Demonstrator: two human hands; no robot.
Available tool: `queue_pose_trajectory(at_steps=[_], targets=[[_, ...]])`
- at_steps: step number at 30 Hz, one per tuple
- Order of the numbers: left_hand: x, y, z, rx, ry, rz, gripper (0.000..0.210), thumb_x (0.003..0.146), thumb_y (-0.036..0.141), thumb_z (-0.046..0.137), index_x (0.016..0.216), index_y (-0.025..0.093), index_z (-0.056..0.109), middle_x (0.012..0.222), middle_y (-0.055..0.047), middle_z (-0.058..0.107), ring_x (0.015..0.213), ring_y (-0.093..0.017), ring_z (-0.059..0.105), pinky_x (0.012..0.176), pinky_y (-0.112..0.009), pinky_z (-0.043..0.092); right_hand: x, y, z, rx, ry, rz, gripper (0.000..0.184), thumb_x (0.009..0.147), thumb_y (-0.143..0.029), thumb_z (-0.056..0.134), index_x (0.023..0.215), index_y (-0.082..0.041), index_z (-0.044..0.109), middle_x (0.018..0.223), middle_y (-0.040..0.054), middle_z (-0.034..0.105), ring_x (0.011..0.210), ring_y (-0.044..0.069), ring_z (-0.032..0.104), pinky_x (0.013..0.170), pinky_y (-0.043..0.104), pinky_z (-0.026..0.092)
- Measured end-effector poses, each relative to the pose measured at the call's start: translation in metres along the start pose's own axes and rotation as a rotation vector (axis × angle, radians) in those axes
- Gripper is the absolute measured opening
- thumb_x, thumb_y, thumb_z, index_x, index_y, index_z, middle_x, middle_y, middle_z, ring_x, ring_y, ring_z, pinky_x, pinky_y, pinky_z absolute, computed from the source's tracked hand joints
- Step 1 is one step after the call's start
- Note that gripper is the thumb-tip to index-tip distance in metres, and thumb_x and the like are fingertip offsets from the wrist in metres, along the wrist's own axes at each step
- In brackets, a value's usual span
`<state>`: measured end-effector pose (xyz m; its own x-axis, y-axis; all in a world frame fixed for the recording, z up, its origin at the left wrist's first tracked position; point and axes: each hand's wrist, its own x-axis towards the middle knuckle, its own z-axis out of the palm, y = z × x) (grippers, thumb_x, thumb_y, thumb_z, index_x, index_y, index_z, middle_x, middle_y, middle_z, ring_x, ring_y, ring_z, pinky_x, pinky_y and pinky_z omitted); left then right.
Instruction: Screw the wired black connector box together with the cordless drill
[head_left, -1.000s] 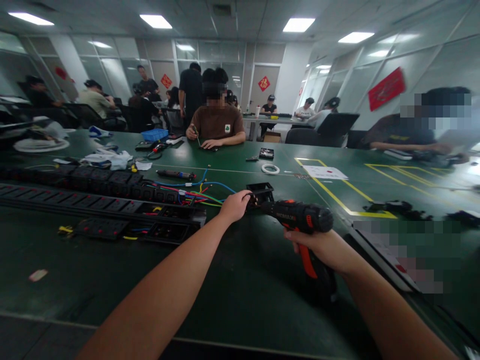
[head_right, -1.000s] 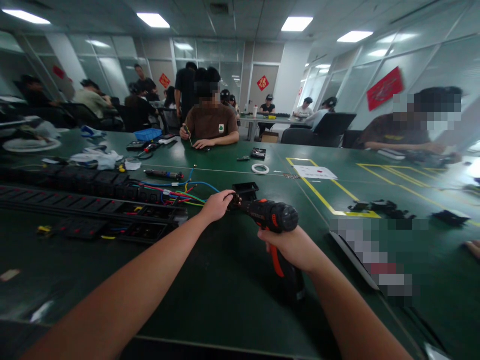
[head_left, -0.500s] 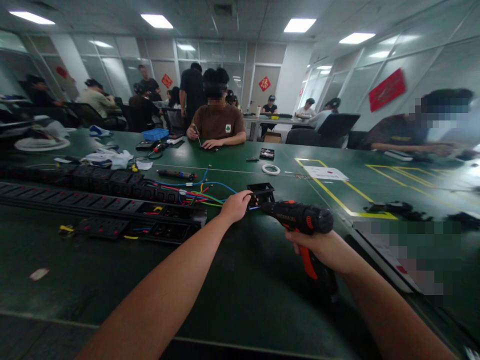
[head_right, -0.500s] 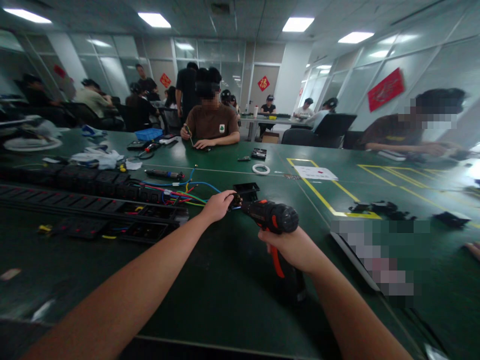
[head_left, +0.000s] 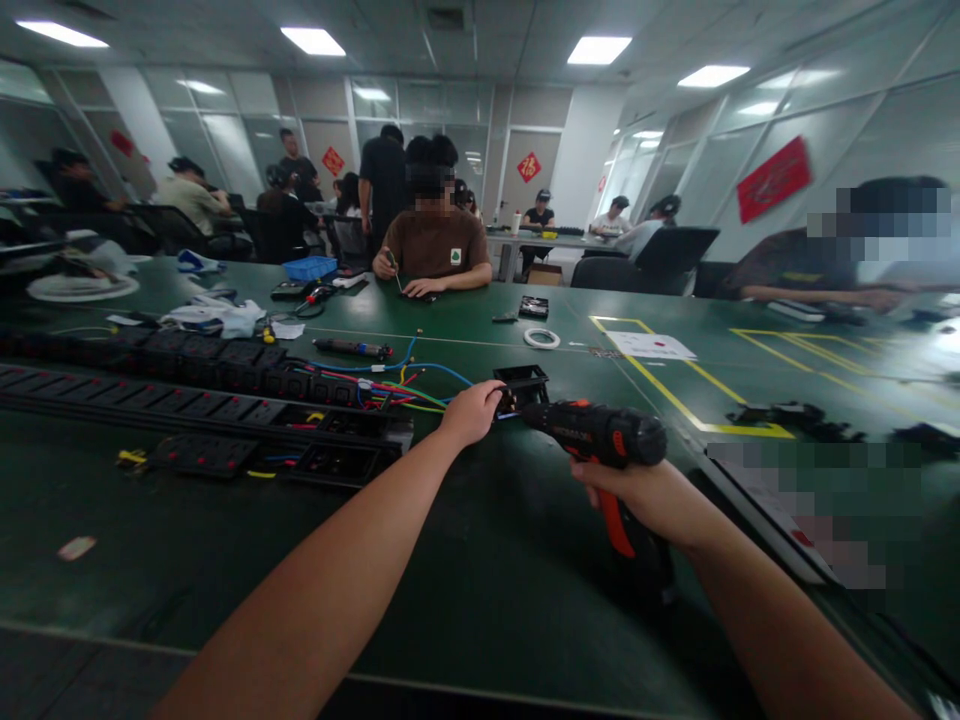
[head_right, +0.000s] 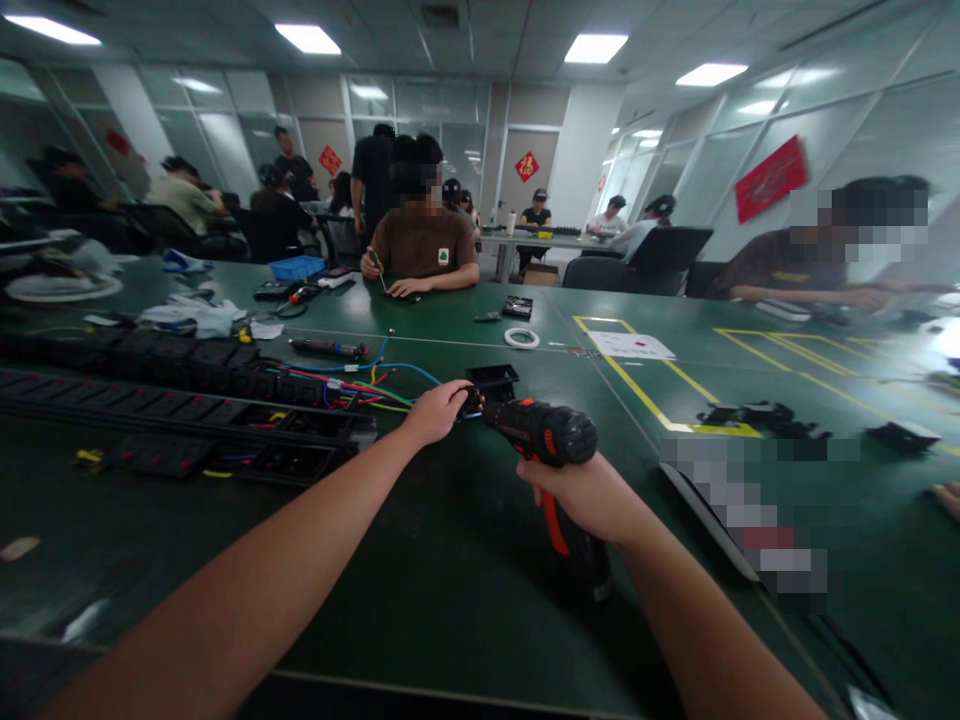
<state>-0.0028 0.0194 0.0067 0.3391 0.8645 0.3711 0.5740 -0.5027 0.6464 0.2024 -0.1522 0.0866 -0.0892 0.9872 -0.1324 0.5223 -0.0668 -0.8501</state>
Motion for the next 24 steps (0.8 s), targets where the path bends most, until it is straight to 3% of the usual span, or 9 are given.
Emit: queue_pose_trajectory(at_steps=[4,12,24], targets=[[-0.0001,0.0003,-0.0004,-0.004,-0.005,-0.006,0.038,0.1,0.031,0.041,0.129,0.024,0.065,0.131,-0.005,0.068,0.12,-0.023,0.062,0.105,-0.033,0.046,0.0013,0.0034,-0.0006,-0.004,0.001,-0.008,0.024,0.083,-0.043,0.065,0.084,-0.019,0.066,0.063,-0.0003,0.063,0.062,0.019,0.06,0.063,0.032,0.047],[0.0,0.001,-0.0013,-0.005,-0.004,-0.01,0.038,0.1,0.031,0.042,0.128,0.024,0.065,0.129,-0.005,0.069,0.119,-0.022,0.063,0.104,-0.032,0.046,-0.0015,-0.0011,-0.001,-0.054,-0.002,0.002,0.029,0.083,-0.045,0.064,0.069,-0.02,0.062,0.062,-0.0001,0.062,0.06,0.017,0.058,0.06,0.031,0.044],[0.0007,-0.0001,-0.0009,0.004,-0.012,-0.015,0.039,0.1,0.032,0.041,0.129,0.024,0.065,0.13,-0.005,0.069,0.119,-0.023,0.063,0.104,-0.033,0.046,-0.0016,-0.0028,0.0002,-0.004,0.02,0.017,0.027,0.08,-0.046,0.068,0.077,-0.019,0.065,0.062,-0.0007,0.063,0.06,0.017,0.058,0.058,0.029,0.044]])
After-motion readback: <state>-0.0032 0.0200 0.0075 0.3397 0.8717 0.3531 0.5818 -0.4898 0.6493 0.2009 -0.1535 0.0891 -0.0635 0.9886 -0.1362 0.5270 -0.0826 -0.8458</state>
